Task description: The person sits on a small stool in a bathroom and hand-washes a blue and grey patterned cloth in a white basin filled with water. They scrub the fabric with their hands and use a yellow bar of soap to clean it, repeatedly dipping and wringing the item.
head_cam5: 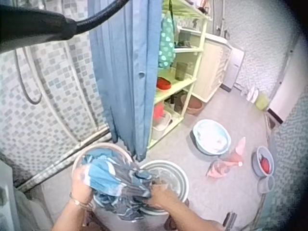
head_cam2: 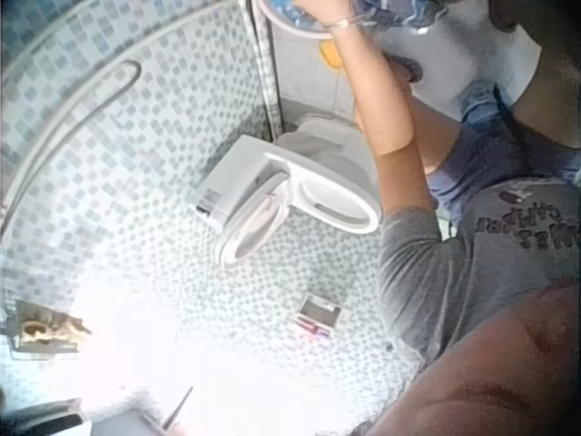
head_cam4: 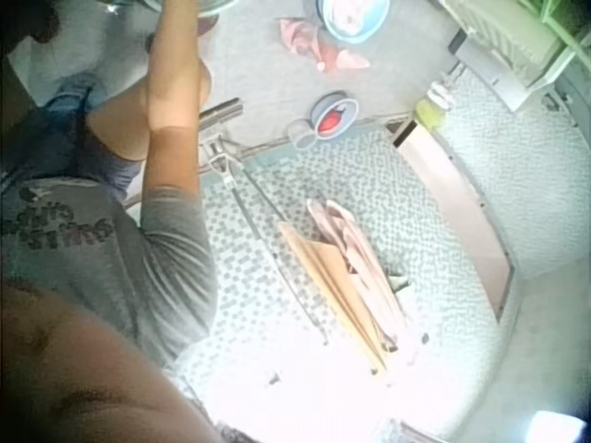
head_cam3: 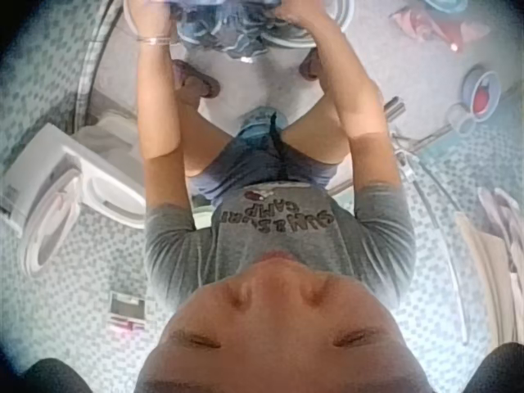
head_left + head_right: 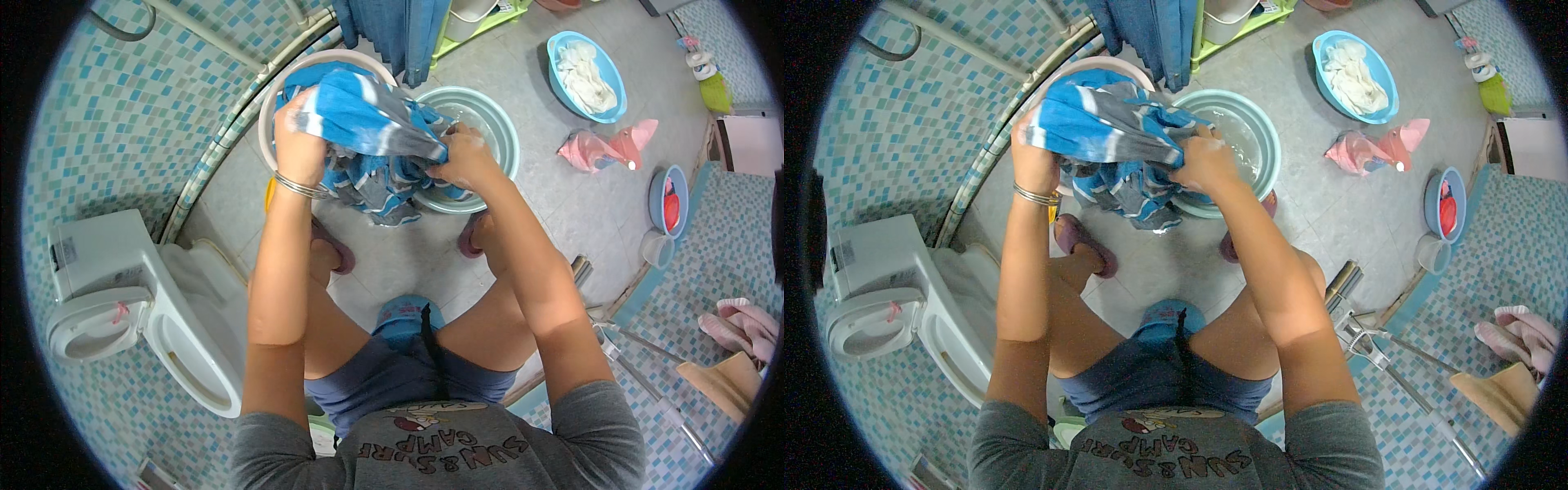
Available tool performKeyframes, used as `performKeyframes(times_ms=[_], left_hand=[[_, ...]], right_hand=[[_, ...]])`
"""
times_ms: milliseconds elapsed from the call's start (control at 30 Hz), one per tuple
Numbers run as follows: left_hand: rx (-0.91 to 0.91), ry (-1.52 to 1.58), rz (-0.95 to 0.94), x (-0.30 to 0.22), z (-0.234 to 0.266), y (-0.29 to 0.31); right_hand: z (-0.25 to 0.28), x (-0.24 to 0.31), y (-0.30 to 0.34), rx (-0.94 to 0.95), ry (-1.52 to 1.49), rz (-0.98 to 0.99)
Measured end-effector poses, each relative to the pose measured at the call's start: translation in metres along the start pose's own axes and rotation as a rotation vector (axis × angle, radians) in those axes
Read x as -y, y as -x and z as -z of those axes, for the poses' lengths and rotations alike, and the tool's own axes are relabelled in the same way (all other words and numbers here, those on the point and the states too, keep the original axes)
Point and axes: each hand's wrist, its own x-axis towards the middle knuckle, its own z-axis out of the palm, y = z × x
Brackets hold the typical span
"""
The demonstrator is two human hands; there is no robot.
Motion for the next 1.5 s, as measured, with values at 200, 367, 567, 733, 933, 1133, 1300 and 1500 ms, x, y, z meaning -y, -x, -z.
performKeyframes(times_ms=[200,367,567,733,933,1133,1300,1500], left_hand=[[-0.153,0.494,0.320,0.008,0.022,-0.007],[-0.064,0.506,0.451,0.015,0.029,-0.010],[0.167,0.602,0.659,-0.003,-0.005,0.014],[0.412,0.272,0.717,-0.004,-0.013,0.015],[0.860,-0.692,0.344,0.013,0.016,0.002],[0.510,-0.004,0.328,0.019,0.002,-0.004],[0.142,-0.207,-0.257,-0.009,-0.072,0.032],[-0.258,-0.419,0.054,0.021,-0.075,0.013]], right_hand=[[0.009,-0.001,-0.019,0.282,-0.772,-0.252],[0.034,0.005,-0.016,0.097,-0.862,-0.086],[0.024,0.030,-0.010,0.030,-0.446,0.200],[0.026,0.026,-0.014,0.229,-0.715,0.095],[0.059,-0.004,-0.010,0.136,-1.543,-0.110],[0.067,0.008,-0.010,0.211,-2.014,-0.065],[0.027,0.023,-0.024,0.084,-2.094,-0.502],[-0.022,0.076,-0.004,-0.092,-1.887,-0.511]])
